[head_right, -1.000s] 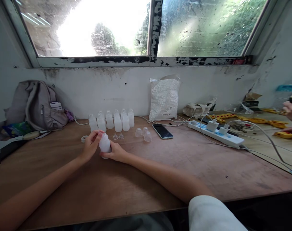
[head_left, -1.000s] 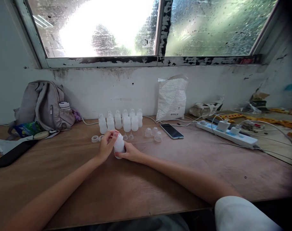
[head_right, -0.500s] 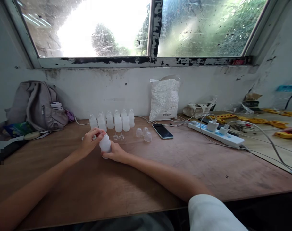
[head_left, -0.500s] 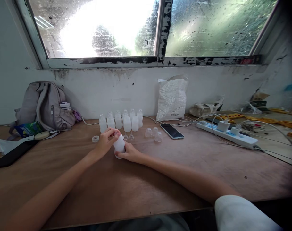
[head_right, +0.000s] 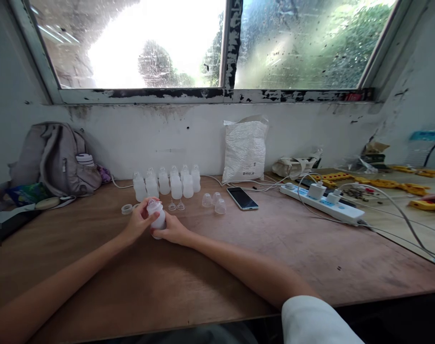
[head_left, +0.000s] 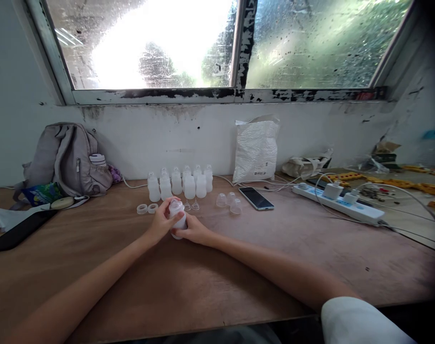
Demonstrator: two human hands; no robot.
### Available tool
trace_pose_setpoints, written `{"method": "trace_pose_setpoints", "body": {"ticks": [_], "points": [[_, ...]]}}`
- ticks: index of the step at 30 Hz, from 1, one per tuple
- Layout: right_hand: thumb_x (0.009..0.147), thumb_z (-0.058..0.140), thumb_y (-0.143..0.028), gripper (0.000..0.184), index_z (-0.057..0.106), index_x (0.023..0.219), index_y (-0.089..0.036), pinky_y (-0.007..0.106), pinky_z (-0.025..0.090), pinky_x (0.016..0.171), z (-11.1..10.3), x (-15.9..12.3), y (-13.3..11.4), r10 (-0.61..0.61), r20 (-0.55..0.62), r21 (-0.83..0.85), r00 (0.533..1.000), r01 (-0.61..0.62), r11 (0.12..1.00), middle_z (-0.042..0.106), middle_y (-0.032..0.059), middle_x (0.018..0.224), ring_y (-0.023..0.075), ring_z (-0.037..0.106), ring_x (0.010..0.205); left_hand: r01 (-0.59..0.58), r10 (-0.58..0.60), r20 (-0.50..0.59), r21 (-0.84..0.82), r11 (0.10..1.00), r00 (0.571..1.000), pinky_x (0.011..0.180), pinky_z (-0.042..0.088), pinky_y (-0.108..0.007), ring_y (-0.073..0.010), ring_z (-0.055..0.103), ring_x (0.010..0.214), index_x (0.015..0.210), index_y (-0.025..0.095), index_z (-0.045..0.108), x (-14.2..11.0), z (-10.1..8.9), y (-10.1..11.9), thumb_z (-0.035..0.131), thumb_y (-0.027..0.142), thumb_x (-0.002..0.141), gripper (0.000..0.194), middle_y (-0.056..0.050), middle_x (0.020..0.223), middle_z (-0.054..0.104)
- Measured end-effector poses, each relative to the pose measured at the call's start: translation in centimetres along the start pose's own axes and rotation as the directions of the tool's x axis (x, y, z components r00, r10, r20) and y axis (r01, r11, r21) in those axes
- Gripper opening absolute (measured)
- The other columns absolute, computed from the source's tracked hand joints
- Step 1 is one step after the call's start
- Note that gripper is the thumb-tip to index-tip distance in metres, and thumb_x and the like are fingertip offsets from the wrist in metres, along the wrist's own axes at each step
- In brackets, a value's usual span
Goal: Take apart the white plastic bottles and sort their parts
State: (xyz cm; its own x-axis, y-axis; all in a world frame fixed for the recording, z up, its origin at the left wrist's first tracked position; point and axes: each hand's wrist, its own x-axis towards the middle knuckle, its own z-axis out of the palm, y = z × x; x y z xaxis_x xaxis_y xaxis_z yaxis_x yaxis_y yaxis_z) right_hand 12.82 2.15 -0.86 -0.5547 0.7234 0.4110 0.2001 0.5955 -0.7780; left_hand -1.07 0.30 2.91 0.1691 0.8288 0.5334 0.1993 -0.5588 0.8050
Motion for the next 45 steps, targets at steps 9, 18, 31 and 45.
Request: {"method": "trace_pose_setpoints", "body": {"ticks": [9, 18, 31, 45], "points": [[0.068, 0.060, -0.026, 0.036, 0.052, 0.100, -0.013, 0.029, 0.042, 0.072, -0.1, 0.0, -0.3, -0.012, 0.014, -0.004, 1.000, 0.012, 1.000, 0.059, 0.0046, 0.093, 0.0174, 0.053, 0.083, -0.009, 0.009, -0.004, 0.034, 0.999, 1.000, 0.075, 0.043, -0.027, -0.0162, 0.055, 0.082, 0.092, 0.017, 0.055, 0.4, -0.2, 0.0, 0.059, 0.032, 0.068, 0.028, -0.003, 0.088, 0.058], [0.067, 0.060, -0.025, 0.039, 0.051, 0.104, -0.013, 0.030, 0.041, 0.075, -0.1, 0.0, -0.3, -0.009, 0.013, 0.013, 1.000, 0.009, 1.000, 0.058, 0.0055, 0.097, 0.0182, 0.053, 0.087, -0.052, 0.052, 0.002, 0.102, 0.993, 0.999, 0.076, 0.044, -0.027, -0.0169, 0.055, 0.084, 0.094, 0.017, 0.055, 0.1, -0.1, 0.3, 0.057, 0.031, 0.068, 0.030, -0.004, 0.092, 0.058], [0.065, 0.061, -0.025, 0.041, 0.052, 0.104, -0.013, 0.030, 0.042, 0.075, 0.0, 0.1, -0.1, -0.008, 0.000, 0.007, 1.000, 0.008, 1.000, 0.059, 0.0050, 0.094, 0.0186, 0.054, 0.085, -0.042, 0.059, -0.086, 0.188, 0.981, 0.995, 0.079, 0.043, -0.028, -0.0169, 0.055, 0.087, 0.100, 0.017, 0.052, -0.5, 0.7, 0.3, 0.054, 0.030, 0.071, 0.031, -0.004, 0.096, 0.058], [0.060, 0.067, -0.020, 0.050, 0.051, 0.108, -0.016, 0.031, 0.038, 0.085, -1.5, 0.6, -0.6, 0.060, 0.286, 0.269, 0.956, -0.140, 0.953, 0.058, 0.0035, 0.101, 0.0181, 0.052, 0.094, -0.028, 0.027, -0.081, -0.018, 0.999, 0.996, 0.089, 0.040, -0.034, -0.0204, 0.051, 0.104, 0.111, 0.019, 0.043, -1.1, 1.1, -1.6, 0.060, 0.032, 0.069, 0.048, -0.009, 0.112, 0.053]]}}
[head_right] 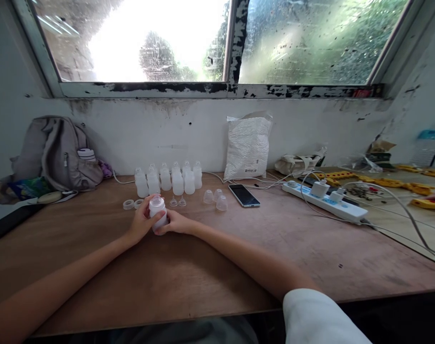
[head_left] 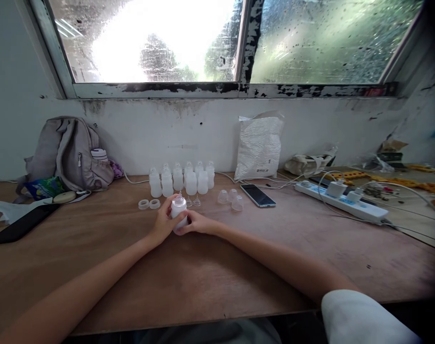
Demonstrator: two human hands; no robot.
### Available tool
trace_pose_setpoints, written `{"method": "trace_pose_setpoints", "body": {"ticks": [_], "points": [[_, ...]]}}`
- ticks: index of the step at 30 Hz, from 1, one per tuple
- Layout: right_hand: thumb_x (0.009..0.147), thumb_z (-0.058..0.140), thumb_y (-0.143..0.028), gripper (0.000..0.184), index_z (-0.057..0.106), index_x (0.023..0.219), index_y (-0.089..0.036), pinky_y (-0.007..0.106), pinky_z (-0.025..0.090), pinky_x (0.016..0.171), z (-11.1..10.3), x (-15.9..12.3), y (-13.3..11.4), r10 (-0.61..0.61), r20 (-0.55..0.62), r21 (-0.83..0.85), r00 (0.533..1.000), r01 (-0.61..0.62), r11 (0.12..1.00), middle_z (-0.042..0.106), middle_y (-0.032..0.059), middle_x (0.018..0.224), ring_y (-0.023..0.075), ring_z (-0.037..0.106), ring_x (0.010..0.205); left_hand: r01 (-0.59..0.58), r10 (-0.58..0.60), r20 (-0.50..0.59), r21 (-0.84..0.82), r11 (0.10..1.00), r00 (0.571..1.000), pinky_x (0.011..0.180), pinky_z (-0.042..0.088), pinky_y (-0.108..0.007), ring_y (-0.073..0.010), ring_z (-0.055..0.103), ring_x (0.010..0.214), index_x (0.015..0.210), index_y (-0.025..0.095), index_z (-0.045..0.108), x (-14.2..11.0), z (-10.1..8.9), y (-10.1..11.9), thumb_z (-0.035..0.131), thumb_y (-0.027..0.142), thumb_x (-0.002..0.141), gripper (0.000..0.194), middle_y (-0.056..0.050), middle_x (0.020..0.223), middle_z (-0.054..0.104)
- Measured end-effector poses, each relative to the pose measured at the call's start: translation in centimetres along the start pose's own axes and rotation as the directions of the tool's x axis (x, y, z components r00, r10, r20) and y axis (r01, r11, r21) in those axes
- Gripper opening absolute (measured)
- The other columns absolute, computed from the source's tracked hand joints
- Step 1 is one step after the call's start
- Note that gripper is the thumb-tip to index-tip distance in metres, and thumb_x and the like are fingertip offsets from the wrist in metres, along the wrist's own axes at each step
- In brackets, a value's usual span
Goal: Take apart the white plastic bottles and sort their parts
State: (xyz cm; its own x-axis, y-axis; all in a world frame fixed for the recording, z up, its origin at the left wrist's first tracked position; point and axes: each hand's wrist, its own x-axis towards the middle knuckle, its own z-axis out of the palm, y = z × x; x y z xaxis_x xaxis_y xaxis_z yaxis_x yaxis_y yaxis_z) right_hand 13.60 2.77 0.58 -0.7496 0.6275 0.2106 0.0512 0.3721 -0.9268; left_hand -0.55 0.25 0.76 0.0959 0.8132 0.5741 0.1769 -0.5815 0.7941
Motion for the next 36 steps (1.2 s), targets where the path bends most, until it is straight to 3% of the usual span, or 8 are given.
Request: {"method": "trace_pose_setpoints", "body": {"ticks": [4, 7, 10, 14, 20, 24, 28, 36], "points": [[0.058, 0.064, -0.009, 0.063, 0.044, 0.115, -0.023, 0.027, 0.041, 0.079, -2.8, -0.4, -1.6, 0.080, 0.221, 0.215, 0.972, -0.129, 0.968, 0.055, 0.0024, 0.106, 0.0148, 0.052, 0.093, 0.022, -0.022, 0.018, -0.016, 1.000, 1.000, 0.087, 0.041, -0.034, -0.0204, 0.051, 0.104, 0.114, 0.019, 0.041, -0.2, 0.0, 0.3, 0.060, 0.033, 0.069, 0.050, -0.009, 0.115, 0.051], [0.061, 0.060, -0.008, 0.067, 0.037, 0.121, -0.027, 0.027, 0.042, 0.076, -5.0, -0.8, -3.4, 0.100, 0.208, 0.288, 0.973, -0.159, 0.944, 0.051, 0.0044, 0.112, 0.0154, 0.050, 0.098, 0.062, -0.061, 0.061, -0.020, 0.998, 0.996, 0.086, 0.041, -0.033, -0.0206, 0.051, 0.102, 0.114, 0.019, 0.043, -0.3, 0.1, 0.4, 0.059, 0.034, 0.070, 0.049, -0.008, 0.113, 0.053], [0.065, 0.061, -0.014, 0.067, 0.032, 0.125, -0.028, 0.029, 0.042, 0.079, -5.8, -1.0, -5.7, 0.064, 0.105, 0.173, 0.992, -0.082, 0.981, 0.046, 0.0055, 0.117, 0.0166, 0.047, 0.103, 0.077, -0.075, 0.086, -0.024, 0.997, 0.993, 0.085, 0.041, -0.034, -0.0207, 0.051, 0.101, 0.112, 0.019, 0.044, -0.4, 0.3, 0.3, 0.059, 0.034, 0.071, 0.046, -0.007, 0.108, 0.055], [0.068, 0.063, -0.029, 0.058, 0.040, 0.121, -0.026, 0.028, 0.044, 0.075, -4.6, -1.1, -7.7, -0.010, 0.025, -0.186, 1.000, 0.015, 0.983, 0.049, 0.0049, 0.111, 0.0165, 0.049, 0.098, 0.082, -0.075, 0.149, -0.045, 0.996, 0.986, 0.082, 0.042, -0.036, -0.0220, 0.052, 0.099, 0.116, 0.019, 0.041, -0.6, 0.4, 0.1, 0.064, 0.031, 0.066, 0.056, -0.008, 0.109, 0.055], [0.066, 0.064, -0.038, 0.041, 0.059, 0.102, -0.019, 0.026, 0.044, 0.065, -4.2, -1.2, -8.2, -0.036, -0.004, -0.419, 0.999, 0.031, 0.907, 0.060, 0.0023, 0.085, 0.0156, 0.055, 0.078, 0.241, -0.263, 0.400, 0.104, 0.965, 0.878, 0.069, 0.046, -0.034, -0.0219, 0.058, 0.078, 0.095, 0.014, 0.054, -0.7, 0.2, -0.4, 0.069, 0.033, 0.059, 0.043, -0.006, 0.085, 0.062], [0.064, 0.066, -0.036, 0.045, 0.059, 0.105, -0.017, 0.025, 0.044, 0.064, -5.4, -1.2, -8.0, 0.038, -0.010, -0.314, 0.999, -0.039, 0.949, 0.062, 0.0024, 0.084, 0.0142, 0.055, 0.074, 0.341, -0.326, 0.396, 0.034, 0.939, 0.858, 0.064, 0.045, -0.032, -0.0176, 0.056, 0.067, 0.082, 0.014, 0.054, -0.5, 0.0, -0.2, 0.068, 0.030, 0.058, 0.031, -0.003, 0.073, 0.060], [0.062, 0.068, -0.027, 0.048, 0.057, 0.108, -0.017, 0.027, 0.045, 0.072, -5.9, -1.2, -7.9, 0.088, 0.049, -0.102, 0.995, -0.083, 0.991, 0.062, 0.0038, 0.093, 0.0147, 0.056, 0.083, 0.540, -0.393, 0.522, -0.162, 0.826, 0.757, 0.054, 0.043, -0.028, -0.0153, 0.054, 0.056, 0.072, 0.013, 0.052, -0.9, -0.2, 0.8, 0.061, 0.025, 0.060, 0.019, -0.002, 0.064, 0.057], [0.060, 0.069, -0.017, 0.046, 0.059, 0.105, -0.016, 0.027, 0.046, 0.075, -6.3, -1.7, -9.1, 0.109, 0.265, 0.030, 0.958, -0.121, 0.992, 0.061, 0.0047, 0.097, 0.0155, 0.056, 0.087, 0.680, -0.314, 0.685, -0.360, 0.639, 0.657, 0.052, 0.041, -0.028, -0.0142, 0.053, 0.050, 0.076, 0.013, 0.054, -2.2, -0.1, 1.8, 0.053, 0.019, 0.056, 0.020, -0.003, 0.058, 0.057]]}}
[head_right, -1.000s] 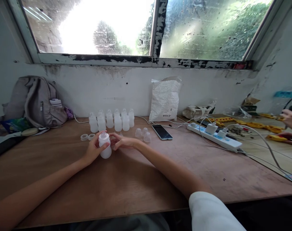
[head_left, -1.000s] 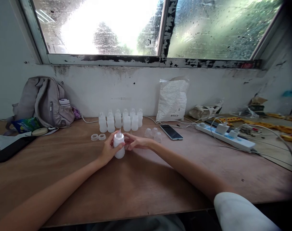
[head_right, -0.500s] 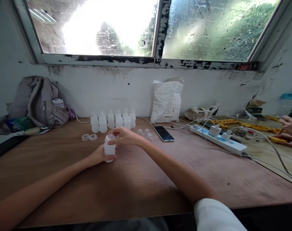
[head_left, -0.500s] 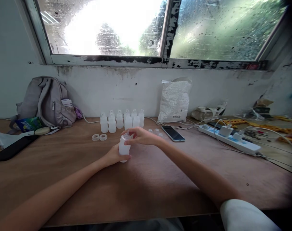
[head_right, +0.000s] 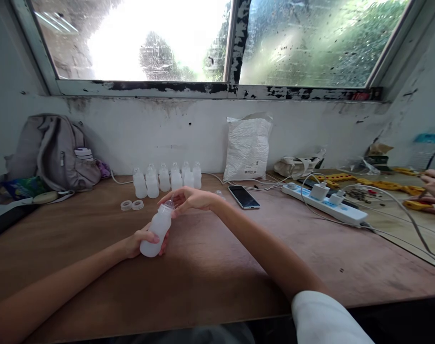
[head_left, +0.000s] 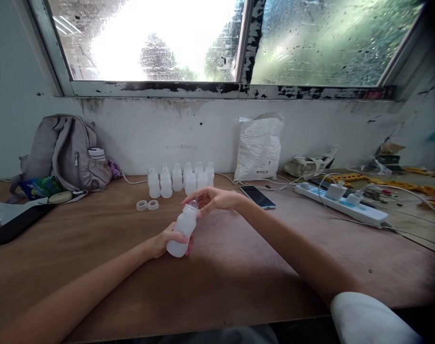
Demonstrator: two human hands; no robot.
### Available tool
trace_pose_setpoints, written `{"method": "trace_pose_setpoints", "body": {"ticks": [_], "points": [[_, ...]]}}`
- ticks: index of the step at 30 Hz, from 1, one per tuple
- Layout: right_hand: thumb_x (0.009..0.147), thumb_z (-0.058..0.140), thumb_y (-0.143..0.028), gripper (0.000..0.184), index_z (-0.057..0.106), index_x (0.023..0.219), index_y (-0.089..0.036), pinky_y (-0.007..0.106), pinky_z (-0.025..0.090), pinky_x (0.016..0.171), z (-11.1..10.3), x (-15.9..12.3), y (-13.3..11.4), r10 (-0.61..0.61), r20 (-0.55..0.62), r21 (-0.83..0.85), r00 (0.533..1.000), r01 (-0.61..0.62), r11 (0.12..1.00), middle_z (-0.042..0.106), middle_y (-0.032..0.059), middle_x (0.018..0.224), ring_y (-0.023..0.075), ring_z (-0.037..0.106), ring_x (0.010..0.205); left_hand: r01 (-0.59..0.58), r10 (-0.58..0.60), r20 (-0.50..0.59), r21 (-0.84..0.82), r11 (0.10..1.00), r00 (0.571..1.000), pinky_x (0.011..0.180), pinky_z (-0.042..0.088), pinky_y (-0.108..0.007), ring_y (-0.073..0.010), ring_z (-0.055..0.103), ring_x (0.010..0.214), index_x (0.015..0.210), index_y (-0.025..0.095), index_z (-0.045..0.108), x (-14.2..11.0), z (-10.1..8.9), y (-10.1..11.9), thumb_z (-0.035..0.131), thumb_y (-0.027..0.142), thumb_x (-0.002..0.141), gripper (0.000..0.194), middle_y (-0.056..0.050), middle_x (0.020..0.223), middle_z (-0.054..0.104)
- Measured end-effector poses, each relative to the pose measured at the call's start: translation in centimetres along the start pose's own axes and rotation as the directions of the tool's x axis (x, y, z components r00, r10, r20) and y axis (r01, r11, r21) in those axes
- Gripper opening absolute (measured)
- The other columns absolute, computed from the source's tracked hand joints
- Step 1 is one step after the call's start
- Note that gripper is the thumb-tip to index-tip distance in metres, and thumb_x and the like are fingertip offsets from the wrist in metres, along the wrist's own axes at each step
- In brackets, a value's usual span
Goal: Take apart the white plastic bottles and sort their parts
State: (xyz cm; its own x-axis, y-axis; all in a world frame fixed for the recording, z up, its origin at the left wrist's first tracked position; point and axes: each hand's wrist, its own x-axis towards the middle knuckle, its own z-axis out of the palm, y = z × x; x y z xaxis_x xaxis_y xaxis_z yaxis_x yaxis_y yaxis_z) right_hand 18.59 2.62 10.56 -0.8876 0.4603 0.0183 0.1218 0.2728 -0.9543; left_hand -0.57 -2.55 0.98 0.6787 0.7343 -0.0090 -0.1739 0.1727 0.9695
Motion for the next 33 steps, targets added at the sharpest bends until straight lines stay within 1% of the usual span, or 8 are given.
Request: {"method": "trace_pose_setpoints", "body": {"ticks": [4, 8, 11, 14, 21, 26, 30, 33], "points": [[0.057, 0.071, -0.023, 0.043, 0.061, 0.099, -0.014, 0.025, 0.047, 0.067, 0.1, 0.1, -0.1, 0.052, -0.070, -0.080, 0.996, -0.057, 0.995, 0.063, 0.0030, 0.083, 0.0140, 0.058, 0.076, 0.024, -0.024, -0.006, 0.035, 0.999, 1.000, 0.052, 0.041, -0.027, -0.0142, 0.053, 0.051, 0.077, 0.013, 0.053, 0.0, 0.2, 0.1, 0.056, 0.018, 0.056, 0.022, -0.003, 0.060, 0.057], [0.067, 0.064, -0.035, 0.039, 0.061, 0.098, -0.012, 0.022, 0.045, 0.054, 0.2, 0.1, -0.3, 0.093, -0.158, -0.194, 0.983, -0.123, 0.973, 0.055, -0.0015, 0.060, 0.0102, 0.055, 0.058, 0.002, 0.001, -0.069, 0.047, 0.999, 0.998, 0.052, 0.042, -0.027, -0.0138, 0.053, 0.052, 0.076, 0.013, 0.054, 0.2, 0.4, 0.2, 0.057, 0.019, 0.058, 0.019, -0.002, 0.061, 0.056], [0.071, 0.061, -0.035, 0.046, 0.053, 0.112, -0.017, 0.022, 0.046, 0.055, -0.5, -0.3, -0.6, 0.079, -0.070, -0.223, 0.994, -0.093, 0.970, 0.057, -0.0008, 0.066, 0.0102, 0.055, 0.062, -0.022, 0.025, -0.093, 0.034, 0.999, 0.995, 0.051, 0.042, -0.026, -0.0133, 0.052, 0.053, 0.077, 0.013, 0.054, 0.3, 0.4, 0.1, 0.058, 0.019, 0.058, 0.020, -0.002, 0.061, 0.055], [0.071, 0.062, -0.032, 0.046, 0.053, 0.113, -0.018, 0.023, 0.047, 0.060, -1.3, -0.7, -0.6, 0.085, -0.011, -0.233, 0.996, -0.086, 0.969, 0.059, 0.0011, 0.074, 0.0102, 0.055, 0.066, -0.015, 0.017, -0.066, 0.033, 0.999, 0.998, 0.051, 0.042, -0.026, -0.0130, 0.051, 0.054, 0.079, 0.012, 0.053, 0.4, 0.2, -0.1, 0.059, 0.018, 0.058, 0.022, -0.002, 0.062, 0.055], [0.070, 0.060, -0.039, 0.033, 0.062, 0.090, -0.013, 0.020, 0.045, 0.054, -1.4, -0.9, -0.7, 0.115, -0.066, -0.347, 0.991, -0.131, 0.929, 0.058, 0.0024, 0.072, 0.0087, 0.052, 0.062, 0.015, -0.014, -0.002, 0.096, 0.995, 1.000, 0.051, 0.038, -0.025, -0.0138, 0.053, 0.054, 0.078, 0.011, 0.052, 0.4, 0.1, -0.2, 0.058, 0.017, 0.060, 0.020, -0.003, 0.063, 0.055], [0.068, 0.062, -0.040, 0.038, 0.059, 0.096, -0.015, 0.020, 0.045, 0.055, -1.0, -0.9, -0.9, 0.070, -0.086, -0.374, 0.994, -0.098, 0.922, 0.059, 0.0024, 0.076, 0.0087, 0.054, 0.061, 0.018, -0.019, 0.001, 0.108, 0.994, 1.000, 0.052, 0.038, -0.025, -0.0135, 0.053, 0.055, 0.076, 0.011, 0.052, 0.4, 0.2, -0.2, 0.059, 0.017, 0.059, 0.019, -0.002, 0.063, 0.055], [0.072, 0.056, -0.044, 0.034, 0.062, 0.080, -0.012, 0.019, 0.041, 0.046, -0.9, -0.8, -0.6, 0.069, -0.148, -0.466, 0.987, -0.131, 0.875, 0.058, 0.0022, 0.065, 0.0078, 0.051, 0.053, 0.028, -0.027, -0.010, 0.109, 0.994, 1.000, 0.052, 0.038, -0.025, -0.0140, 0.053, 0.055, 0.077, 0.012, 0.052, 0.5, 0.1, -0.2, 0.058, 0.018, 0.060, 0.019, -0.003, 0.064, 0.056], [0.072, 0.057, -0.041, 0.033, 0.061, 0.090, -0.013, 0.019, 0.043, 0.049, -1.0, -0.8, -0.5, 0.049, -0.110, -0.456, 0.993, -0.094, 0.885, 0.060, 0.0034, 0.073, 0.0099, 0.054, 0.060, 0.021, -0.019, -0.024, 0.101, 0.995, 1.000, 0.052, 0.039, -0.026, -0.0139, 0.053, 0.054, 0.078, 0.012, 0.052, 0.5, 0.1, -0.2, 0.059, 0.018, 0.060, 0.020, -0.002, 0.063, 0.055]]}}
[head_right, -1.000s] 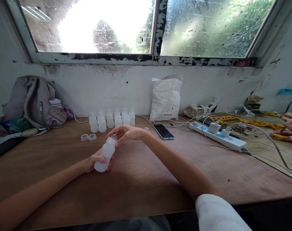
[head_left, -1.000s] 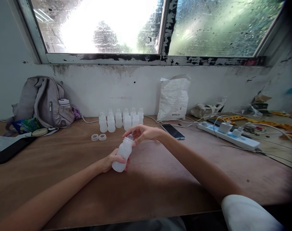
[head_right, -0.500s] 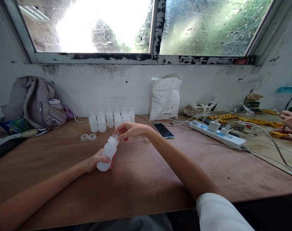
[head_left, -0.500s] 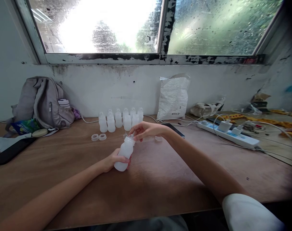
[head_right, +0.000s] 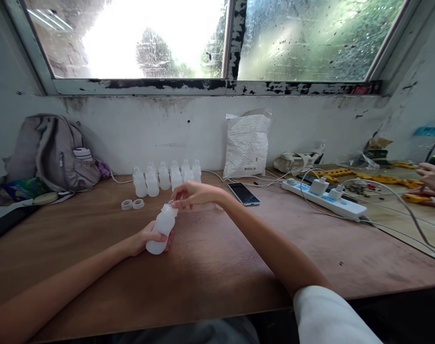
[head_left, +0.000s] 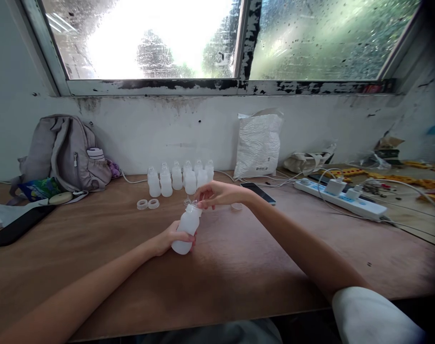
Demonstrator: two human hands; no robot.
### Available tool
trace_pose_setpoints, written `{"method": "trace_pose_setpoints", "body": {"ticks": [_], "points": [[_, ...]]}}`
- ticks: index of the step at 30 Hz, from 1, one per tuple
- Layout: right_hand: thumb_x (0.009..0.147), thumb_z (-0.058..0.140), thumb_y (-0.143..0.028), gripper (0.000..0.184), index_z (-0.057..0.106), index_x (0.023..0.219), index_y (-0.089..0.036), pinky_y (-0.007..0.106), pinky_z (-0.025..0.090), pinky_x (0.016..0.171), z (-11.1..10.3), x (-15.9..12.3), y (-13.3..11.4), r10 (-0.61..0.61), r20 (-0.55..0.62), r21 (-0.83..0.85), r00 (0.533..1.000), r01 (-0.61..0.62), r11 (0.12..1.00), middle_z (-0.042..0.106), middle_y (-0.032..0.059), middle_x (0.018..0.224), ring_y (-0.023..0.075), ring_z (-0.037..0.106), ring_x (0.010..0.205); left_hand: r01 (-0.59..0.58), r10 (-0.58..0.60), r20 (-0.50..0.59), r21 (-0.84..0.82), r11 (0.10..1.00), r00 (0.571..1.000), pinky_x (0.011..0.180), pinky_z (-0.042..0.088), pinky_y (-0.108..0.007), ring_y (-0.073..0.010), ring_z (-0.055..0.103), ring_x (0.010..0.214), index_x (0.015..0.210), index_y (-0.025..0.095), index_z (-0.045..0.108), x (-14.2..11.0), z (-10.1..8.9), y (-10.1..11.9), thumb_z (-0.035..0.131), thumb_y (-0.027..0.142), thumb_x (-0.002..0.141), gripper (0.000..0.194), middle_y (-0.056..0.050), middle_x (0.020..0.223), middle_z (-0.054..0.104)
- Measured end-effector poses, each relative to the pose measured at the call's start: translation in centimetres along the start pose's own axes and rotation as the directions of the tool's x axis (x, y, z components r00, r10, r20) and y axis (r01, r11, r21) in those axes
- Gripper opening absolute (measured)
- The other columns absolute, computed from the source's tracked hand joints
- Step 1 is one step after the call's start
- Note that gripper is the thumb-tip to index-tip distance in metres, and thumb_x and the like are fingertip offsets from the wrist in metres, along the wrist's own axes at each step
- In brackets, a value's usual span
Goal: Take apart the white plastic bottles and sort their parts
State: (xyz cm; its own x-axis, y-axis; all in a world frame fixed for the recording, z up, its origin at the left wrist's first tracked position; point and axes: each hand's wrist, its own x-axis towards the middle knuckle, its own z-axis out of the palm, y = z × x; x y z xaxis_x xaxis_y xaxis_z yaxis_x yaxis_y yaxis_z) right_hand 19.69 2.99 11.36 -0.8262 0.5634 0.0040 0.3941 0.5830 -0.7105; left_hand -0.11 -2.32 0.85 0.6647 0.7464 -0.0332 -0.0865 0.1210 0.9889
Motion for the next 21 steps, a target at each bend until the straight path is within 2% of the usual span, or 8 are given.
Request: {"method": "trace_pose_setpoints", "body": {"ticks": [4, 8, 11, 14, 16, 17, 19, 21], "points": [[0.071, 0.059, -0.038, 0.032, 0.061, 0.090, -0.013, 0.020, 0.044, 0.049, -0.1, -0.1, -0.2, -0.003, 0.026, 0.045, 1.000, 0.002, 0.999, 0.059, 0.0025, 0.069, 0.0098, 0.053, 0.058, 0.010, -0.010, 0.007, -0.008, 1.000, 1.000, 0.052, 0.039, -0.026, -0.0136, 0.053, 0.054, 0.076, 0.011, 0.053, 0.0, 0.1, -0.1, 0.061, 0.018, 0.058, 0.021, -0.002, 0.063, 0.055], [0.072, 0.060, -0.034, 0.028, 0.060, 0.093, -0.016, 0.023, 0.045, 0.063, 1.0, 0.4, -0.7, -0.054, -0.089, 0.244, 0.995, 0.075, 0.967, 0.061, 0.0041, 0.087, 0.0126, 0.056, 0.076, -0.043, 0.044, 0.001, -0.161, 0.986, 0.999, 0.053, 0.041, -0.027, -0.0143, 0.053, 0.055, 0.082, 0.012, 0.053, -0.3, 0.2, 0.0, 0.056, 0.019, 0.059, 0.024, -0.003, 0.063, 0.056], [0.069, 0.063, -0.027, 0.040, 0.052, 0.107, -0.021, 0.027, 0.044, 0.075, 3.3, 1.4, -0.8, -0.099, -0.089, 0.562, 0.991, 0.132, 0.816, 0.056, 0.0054, 0.107, 0.0150, 0.054, 0.092, -0.030, 0.044, 0.044, -0.277, 0.961, 0.998, 0.056, 0.044, -0.029, -0.0151, 0.054, 0.057, 0.085, 0.014, 0.053, -0.5, 0.5, 0.1, 0.054, 0.020, 0.058, 0.027, -0.003, 0.066, 0.057], [0.065, 0.065, -0.024, 0.038, 0.054, 0.101, -0.020, 0.027, 0.044, 0.072, 6.2, 2.7, -0.5, -0.042, -0.091, 0.711, 0.995, 0.094, 0.697, 0.058, 0.0058, 0.104, 0.0160, 0.055, 0.090, 0.019, -0.008, 0.046, -0.261, 0.965, 0.999, 0.056, 0.045, -0.030, -0.0155, 0.055, 0.060, 0.085, 0.015, 0.053, -0.6, 0.9, 0.2, 0.053, 0.016, 0.059, 0.026, -0.002, 0.067, 0.057], [0.064, 0.065, -0.027, 0.028, 0.056, 0.090, -0.019, 0.025, 0.044, 0.064, 7.9, 3.3, -0.4, 0.092, -0.251, 0.712, 0.964, 0.119, 0.692, 0.061, 0.0042, 0.092, 0.0148, 0.056, 0.080, 0.002, -0.008, -0.041, -0.162, 0.987, 0.999, 0.053, 0.045, -0.029, -0.0153, 0.054, 0.059, 0.080, 0.015, 0.054, -0.4, 1.2, 0.2, 0.054, 0.017, 0.061, 0.020, -0.001, 0.065, 0.056], [0.063, 0.065, -0.028, 0.025, 0.056, 0.085, -0.018, 0.024, 0.043, 0.060, 8.5, 3.4, -0.5, 0.161, -0.344, 0.687, 0.925, 0.131, 0.714, 0.061, 0.0030, 0.086, 0.0139, 0.056, 0.074, -0.024, 0.014, -0.124, -0.081, 0.996, 0.992, 0.052, 0.044, -0.028, -0.0148, 0.053, 0.057, 0.076, 0.015, 0.055, -0.3, 1.4, 0.1, 0.055, 0.018, 0.061, 0.015, -0.001, 0.063, 0.055], [0.061, 0.066, -0.028, 0.024, 0.056, 0.081, -0.018, 0.022, 0.040, 0.054, 9.2, 3.4, -1.0, 0.228, -0.486, 0.615, 0.844, 0.144, 0.776, 0.059, 0.0007, 0.077, 0.0123, 0.053, 0.066, -0.079, 0.108, -0.324, 0.103, 0.992, 0.940, 0.052, 0.042, -0.026, -0.0141, 0.052, 0.056, 0.071, 0.014, 0.056, 0.0, 1.8, 0.1, 0.059, 0.018, 0.059, 0.013, -0.001, 0.061, 0.055], [0.061, 0.065, -0.026, 0.027, 0.056, 0.086, -0.019, 0.020, 0.039, 0.052, 9.2, 3.0, -1.8, 0.217, -0.507, 0.591, 0.834, 0.153, 0.792, 0.058, 0.0006, 0.080, 0.0116, 0.052, 0.066, -0.119, 0.202, -0.430, 0.212, 0.970, 0.880, 0.054, 0.042, -0.025, -0.0146, 0.053, 0.060, 0.071, 0.014, 0.057, 0.0, 2.0, 0.1, 0.062, 0.016, 0.056, 0.016, -0.001, 0.063, 0.056]]}}
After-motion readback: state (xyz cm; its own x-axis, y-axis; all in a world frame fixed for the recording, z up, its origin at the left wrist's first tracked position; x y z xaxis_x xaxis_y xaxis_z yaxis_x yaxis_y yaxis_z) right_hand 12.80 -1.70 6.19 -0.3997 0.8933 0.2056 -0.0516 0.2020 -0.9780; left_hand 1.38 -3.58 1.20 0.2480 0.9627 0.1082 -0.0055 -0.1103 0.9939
